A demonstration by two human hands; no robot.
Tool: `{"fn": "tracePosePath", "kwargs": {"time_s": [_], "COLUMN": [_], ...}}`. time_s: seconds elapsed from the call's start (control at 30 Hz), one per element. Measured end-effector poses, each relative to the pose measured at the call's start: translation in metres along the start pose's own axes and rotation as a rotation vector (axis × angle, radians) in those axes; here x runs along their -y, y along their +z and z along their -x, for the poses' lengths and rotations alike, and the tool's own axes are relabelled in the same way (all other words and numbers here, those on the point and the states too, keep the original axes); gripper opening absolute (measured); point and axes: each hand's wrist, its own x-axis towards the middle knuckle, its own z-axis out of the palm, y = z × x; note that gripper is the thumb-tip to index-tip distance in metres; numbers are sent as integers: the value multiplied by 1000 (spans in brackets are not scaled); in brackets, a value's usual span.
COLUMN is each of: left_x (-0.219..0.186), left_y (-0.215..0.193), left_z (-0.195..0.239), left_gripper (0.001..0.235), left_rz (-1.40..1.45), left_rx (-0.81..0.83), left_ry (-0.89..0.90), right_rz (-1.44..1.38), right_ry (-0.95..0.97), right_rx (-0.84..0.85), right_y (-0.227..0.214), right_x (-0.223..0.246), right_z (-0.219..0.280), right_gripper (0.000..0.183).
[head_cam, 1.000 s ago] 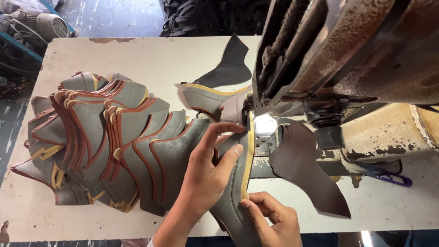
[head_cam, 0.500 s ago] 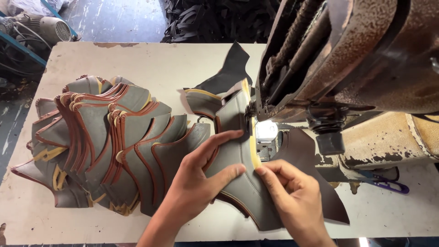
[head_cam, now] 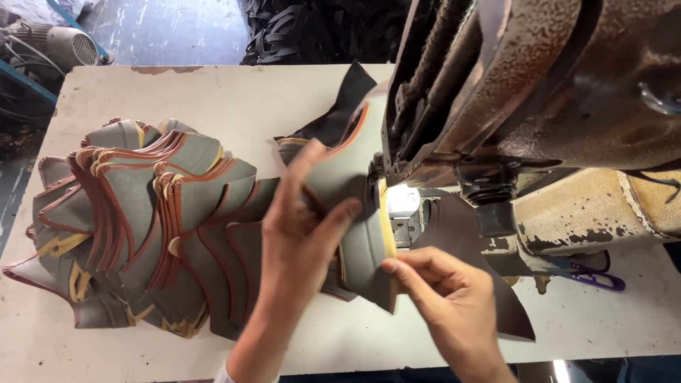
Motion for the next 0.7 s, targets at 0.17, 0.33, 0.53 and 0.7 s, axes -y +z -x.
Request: {"fn": "tracePosePath", "kwargs": {"time_s": [0.17, 0.33, 0.53, 0.7], "left_x": [-4, 7, -1, 3], "left_y": [1, -7, 3, 22], "left_z": [28, 25, 5, -1], "left_gripper": [49, 41, 26, 16], "left_rz": [-43, 182, 212, 257], "left_rx": [141, 218, 156, 49], "left_ry": [-256, -307, -320, -283], "right_rz": [-384, -403, -257, 61], "right_ry": [106, 49, -75, -131], "right_rx": [86, 179, 141, -37], "right_y": [8, 13, 8, -35], "right_x": [-2, -1, 5, -7], "right_z": [-1, 0, -3, -21], "right_gripper": [17, 17, 18, 21]}}
